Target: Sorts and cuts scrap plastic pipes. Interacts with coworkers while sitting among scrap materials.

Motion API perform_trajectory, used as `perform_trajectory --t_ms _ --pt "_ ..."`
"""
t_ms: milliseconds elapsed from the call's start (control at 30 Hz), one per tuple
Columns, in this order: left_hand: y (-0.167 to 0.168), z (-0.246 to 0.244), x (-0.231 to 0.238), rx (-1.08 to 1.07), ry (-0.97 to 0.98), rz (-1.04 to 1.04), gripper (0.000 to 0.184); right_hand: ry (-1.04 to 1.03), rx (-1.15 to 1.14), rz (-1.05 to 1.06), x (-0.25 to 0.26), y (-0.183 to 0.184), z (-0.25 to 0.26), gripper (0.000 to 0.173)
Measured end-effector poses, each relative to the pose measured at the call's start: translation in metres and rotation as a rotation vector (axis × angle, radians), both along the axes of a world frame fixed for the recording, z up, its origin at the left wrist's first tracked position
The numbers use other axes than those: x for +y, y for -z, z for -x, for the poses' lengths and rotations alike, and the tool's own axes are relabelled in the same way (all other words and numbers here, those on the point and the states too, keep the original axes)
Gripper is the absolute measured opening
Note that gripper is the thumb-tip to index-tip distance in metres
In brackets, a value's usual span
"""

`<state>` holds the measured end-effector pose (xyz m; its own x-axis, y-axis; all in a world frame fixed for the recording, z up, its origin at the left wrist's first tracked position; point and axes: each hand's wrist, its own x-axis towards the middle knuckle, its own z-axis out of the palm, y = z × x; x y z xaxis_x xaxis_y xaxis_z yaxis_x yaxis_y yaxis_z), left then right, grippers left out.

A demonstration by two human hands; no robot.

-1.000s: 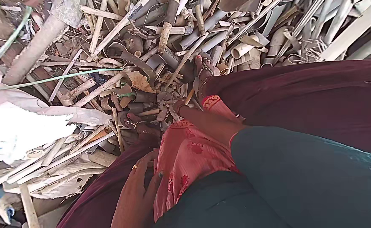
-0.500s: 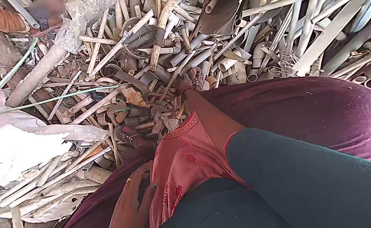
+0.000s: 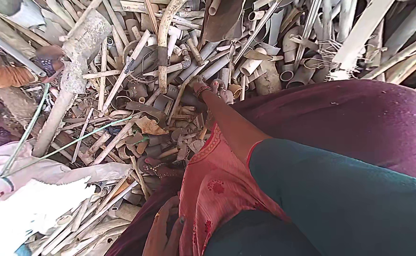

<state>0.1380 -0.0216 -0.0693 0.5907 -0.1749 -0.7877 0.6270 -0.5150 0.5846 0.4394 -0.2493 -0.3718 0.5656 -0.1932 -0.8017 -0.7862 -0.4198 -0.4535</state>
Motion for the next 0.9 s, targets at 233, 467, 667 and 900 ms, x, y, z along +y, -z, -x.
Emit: perform_trajectory --t_ms 233,467,667,900 --pt "-0.011 0.007 -0.012 -0.136 0.027 -0.086 0.047 0.127 -0.072 -0.115 0.041 -0.058 0.017 0.052" --pt "-0.015 0.023 0.009 -0.263 -0.276 -0.074 0.041 -0.524 -0.210 -0.109 0.094 -0.203 0.072 0.041" --pt "-0.035 0.039 0.021 -0.376 -0.810 -0.054 0.037 -0.864 -0.408 -0.328 0.118 -0.341 0.127 0.044" --pt "-0.065 0.052 0.030 -0.631 -1.167 0.460 0.059 -1.549 -0.855 -0.244 0.093 -0.409 0.183 0.052"
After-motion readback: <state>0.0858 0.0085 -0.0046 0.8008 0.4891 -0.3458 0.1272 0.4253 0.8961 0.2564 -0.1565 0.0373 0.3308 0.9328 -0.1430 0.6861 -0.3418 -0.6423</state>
